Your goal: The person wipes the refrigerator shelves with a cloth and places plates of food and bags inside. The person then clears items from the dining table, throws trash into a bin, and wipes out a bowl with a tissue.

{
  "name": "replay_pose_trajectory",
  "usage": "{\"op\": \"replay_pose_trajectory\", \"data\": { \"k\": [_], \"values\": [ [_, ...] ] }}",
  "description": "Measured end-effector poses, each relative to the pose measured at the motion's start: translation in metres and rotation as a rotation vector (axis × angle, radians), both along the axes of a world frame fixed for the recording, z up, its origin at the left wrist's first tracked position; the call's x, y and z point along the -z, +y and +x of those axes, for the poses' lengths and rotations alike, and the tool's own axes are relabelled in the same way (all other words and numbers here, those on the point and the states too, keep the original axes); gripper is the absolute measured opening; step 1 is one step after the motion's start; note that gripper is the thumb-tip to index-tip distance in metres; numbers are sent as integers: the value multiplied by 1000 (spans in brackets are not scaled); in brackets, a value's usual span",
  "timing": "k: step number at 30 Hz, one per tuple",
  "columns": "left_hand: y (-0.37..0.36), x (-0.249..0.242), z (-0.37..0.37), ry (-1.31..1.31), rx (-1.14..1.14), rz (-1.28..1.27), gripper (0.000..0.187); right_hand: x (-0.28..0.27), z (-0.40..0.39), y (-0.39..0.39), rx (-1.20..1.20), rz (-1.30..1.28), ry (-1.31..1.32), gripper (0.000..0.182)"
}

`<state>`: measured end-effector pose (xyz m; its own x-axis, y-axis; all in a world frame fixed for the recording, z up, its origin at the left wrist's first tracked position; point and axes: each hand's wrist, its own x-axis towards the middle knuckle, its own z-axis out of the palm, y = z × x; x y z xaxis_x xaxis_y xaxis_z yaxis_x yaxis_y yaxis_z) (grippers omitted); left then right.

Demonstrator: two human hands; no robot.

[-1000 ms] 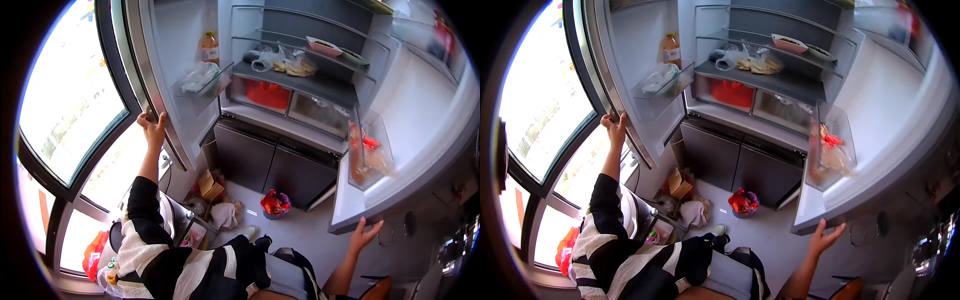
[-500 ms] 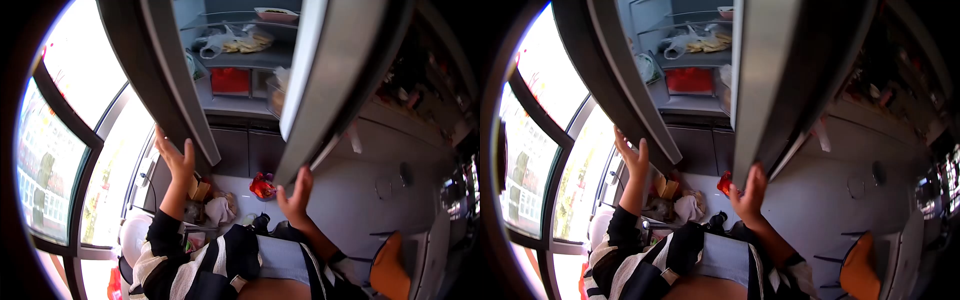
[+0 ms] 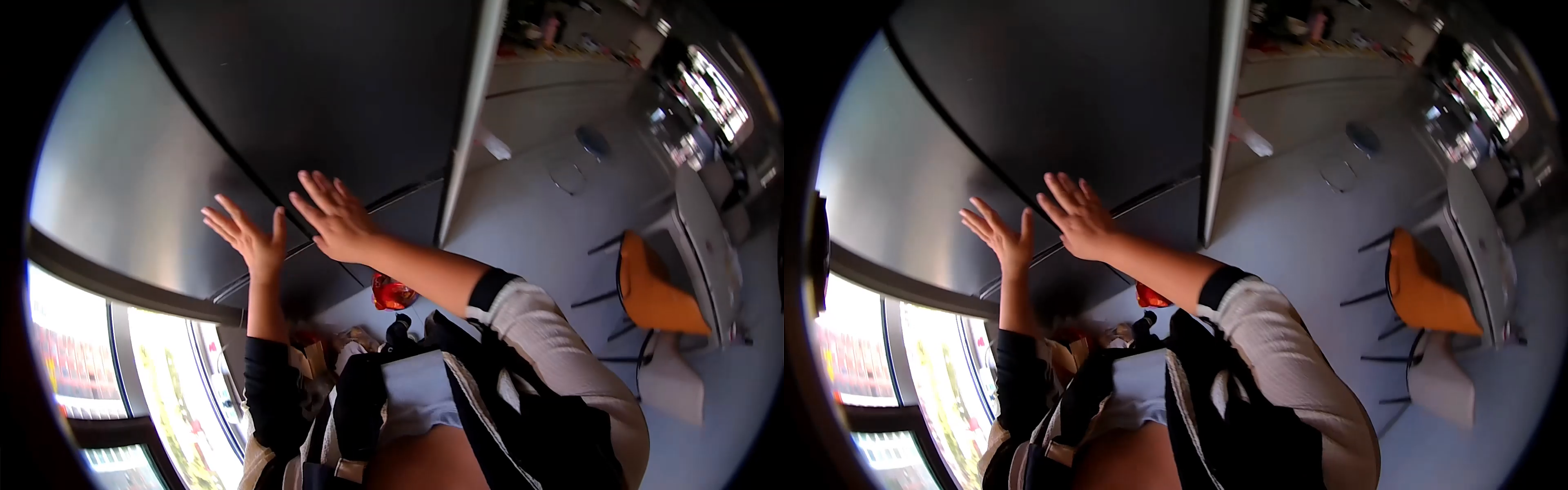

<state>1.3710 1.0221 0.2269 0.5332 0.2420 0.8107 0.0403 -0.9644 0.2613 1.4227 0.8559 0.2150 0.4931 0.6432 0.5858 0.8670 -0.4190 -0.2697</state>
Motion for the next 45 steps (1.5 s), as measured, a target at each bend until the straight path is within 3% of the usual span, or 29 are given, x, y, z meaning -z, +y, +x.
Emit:
{"op": "replay_pose_trajectory", "data": {
  "k": [7, 12, 14, 18, 20, 22, 24, 26, 28, 31, 33, 35, 38, 39, 42, 44, 45],
  "values": [
    [35, 32, 66, 131, -263, 16, 128, 36, 52, 35, 167, -34, -197, 43],
    [26, 32, 94, 120, -316, 73, 136, 52, 71, 30, 207, 23, -311, 41],
    [30, 30, 90, 95, -332, 150, 134, 61, 75, 39, 169, 95, -292, 41],
    [59, 38, 96, -8, -387, 223, 127, 46, 78, 46, 50, -80, -166, 46],
    [59, 34, 105, -6, -355, 178, 128, 39, 78, 24, -56, -25, 28, 49],
    [58, 33, 114, -63, -329, 170, 127, 42, 72, -21, -133, 51, 289, 39],
    [61, 34, 112, -103, -308, 188, 118, 80, 77, -71, -24, -354, 341, 31],
    [32, 27, 104, -266, -240, 235, 86, 125, 51, -151, 193, -235, 525, 23],
    [-10, 18, 97, -312, -6, 289, 71, 175, 7, -236, 517, -137, 713, 20],
    [-136, 0, 98, 74, 981, -494, 62, 249, -89, -351, 1066, -22, 981, 30],
    [-221, -28, 99, 473, 1567, -879, 67, 289, -160, -413, 1372, 62, 1053, 31],
    [-287, -66, 99, 797, 2060, -1262, 82, 290, -201, -447, 1560, 299, 1202, 30],
    [-383, -132, 86, 1100, 2686, -1318, 85, 276, -202, -477, 1638, 641, 1268, 25],
    [-409, -148, 83, 1210, 2849, -1337, 85, 276, -199, -487, 1635, 742, 1267, 24],
    [-461, -168, 57, 1607, 3210, -1403, 83, 268, -182, -516, 1589, 545, 908, 23],
    [-492, -169, 43, 1851, 3314, -1459, 82, 222, -175, -528, 1570, 707, 852, 23],
    [-510, -170, 42, 1958, 3321, -1489, 82, 191, -169, -538, 1594, 659, 901, 23]
  ]
}}
